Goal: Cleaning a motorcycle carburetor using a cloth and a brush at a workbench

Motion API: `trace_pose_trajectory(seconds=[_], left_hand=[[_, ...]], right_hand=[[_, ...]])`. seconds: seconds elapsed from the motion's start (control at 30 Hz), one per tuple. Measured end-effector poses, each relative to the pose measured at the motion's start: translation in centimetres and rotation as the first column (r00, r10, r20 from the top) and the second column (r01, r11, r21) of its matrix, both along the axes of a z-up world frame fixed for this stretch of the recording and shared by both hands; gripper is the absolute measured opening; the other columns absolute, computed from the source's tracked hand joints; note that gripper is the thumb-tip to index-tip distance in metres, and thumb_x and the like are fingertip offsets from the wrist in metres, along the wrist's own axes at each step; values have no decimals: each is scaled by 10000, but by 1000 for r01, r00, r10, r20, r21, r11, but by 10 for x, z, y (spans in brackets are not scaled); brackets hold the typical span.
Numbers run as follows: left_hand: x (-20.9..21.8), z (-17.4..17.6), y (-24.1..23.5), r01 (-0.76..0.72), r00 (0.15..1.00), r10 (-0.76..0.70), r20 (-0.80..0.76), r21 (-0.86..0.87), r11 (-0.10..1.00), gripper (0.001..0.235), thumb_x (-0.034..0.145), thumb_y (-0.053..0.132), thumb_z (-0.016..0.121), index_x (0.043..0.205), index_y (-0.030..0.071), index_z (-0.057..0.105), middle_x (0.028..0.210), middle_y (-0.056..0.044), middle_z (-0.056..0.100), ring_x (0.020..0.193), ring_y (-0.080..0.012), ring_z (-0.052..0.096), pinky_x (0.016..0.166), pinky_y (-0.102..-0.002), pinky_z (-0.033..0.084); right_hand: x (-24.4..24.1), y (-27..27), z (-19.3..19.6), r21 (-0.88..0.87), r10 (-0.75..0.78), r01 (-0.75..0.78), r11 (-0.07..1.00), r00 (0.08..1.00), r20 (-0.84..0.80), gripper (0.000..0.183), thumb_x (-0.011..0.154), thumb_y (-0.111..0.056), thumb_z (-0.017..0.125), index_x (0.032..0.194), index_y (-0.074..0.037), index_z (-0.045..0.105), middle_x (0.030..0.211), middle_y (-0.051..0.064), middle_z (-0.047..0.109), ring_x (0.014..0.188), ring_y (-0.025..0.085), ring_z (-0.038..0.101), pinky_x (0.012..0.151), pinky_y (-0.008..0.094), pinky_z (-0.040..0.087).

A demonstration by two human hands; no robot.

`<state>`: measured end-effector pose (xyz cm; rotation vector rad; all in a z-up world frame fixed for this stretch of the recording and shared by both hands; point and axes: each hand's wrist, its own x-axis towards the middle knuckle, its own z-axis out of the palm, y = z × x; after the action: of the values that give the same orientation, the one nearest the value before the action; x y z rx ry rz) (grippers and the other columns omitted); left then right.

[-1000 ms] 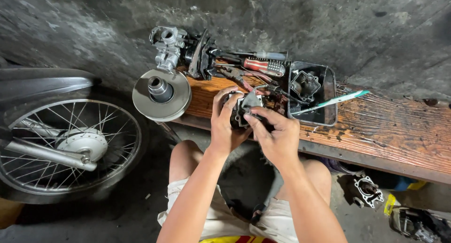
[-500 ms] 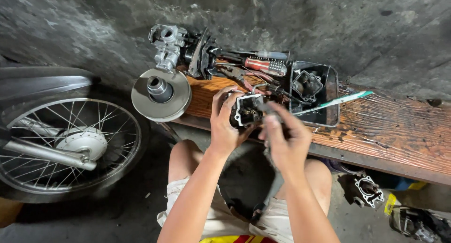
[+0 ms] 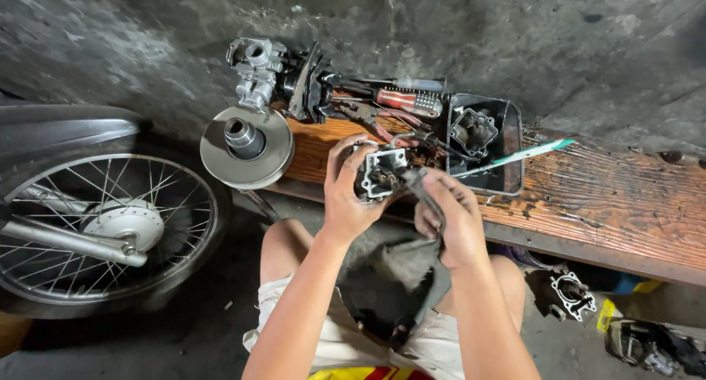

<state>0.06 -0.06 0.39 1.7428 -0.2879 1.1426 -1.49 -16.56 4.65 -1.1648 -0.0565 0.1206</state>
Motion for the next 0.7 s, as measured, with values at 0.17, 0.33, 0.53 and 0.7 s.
trace_pose_trajectory(seconds=[0.17, 0.33, 0.53, 0.7], left_hand=[[0, 3, 1, 11, 1000, -11, 19, 11, 1000, 690, 608, 128, 958, 1218, 84, 640, 1306, -139, 582, 1223, -359, 624, 1079, -465, 505], [-1, 0, 0, 9, 1000, -9, 4, 3, 1000, 686, 615, 187, 989, 1207, 92, 655, 1309, -133, 590, 1222, -363, 625, 1055, -476, 522], [-2, 1, 0, 28, 999, -28, -18, 6, 1000, 673, 640, 175, 980, 1222, 99, 651, 1324, -134, 585, 1235, -365, 618, 1052, -478, 523], [2, -1, 2, 13, 1000, -13, -9, 40, 999, 659, 664, 183, 972, 1225, 87, 640, 1324, -145, 575, 1244, -385, 608, 1058, -523, 512]], right_hand=[[1, 7, 5, -63, -231, 239, 969, 967, 108, 134, 1021, -92, 642, 1120, -55, 725, 542, 33, 465, 385, 81, 458, 312, 221, 394], [8, 19, 2, -373, -142, 326, 868, 885, 444, 209, 973, -34, 705, 1163, -82, 779, 502, 79, 605, 442, 102, 559, 392, 248, 415], [3, 16, -7, -405, -82, 292, 867, 884, 460, 214, 996, -54, 664, 1180, -73, 773, 471, 85, 597, 431, 97, 536, 427, 247, 446], [1, 7, 8, -345, -132, 218, 913, 958, 255, 159, 1002, -86, 648, 1099, -58, 771, 430, 71, 522, 328, 110, 483, 352, 238, 395]])
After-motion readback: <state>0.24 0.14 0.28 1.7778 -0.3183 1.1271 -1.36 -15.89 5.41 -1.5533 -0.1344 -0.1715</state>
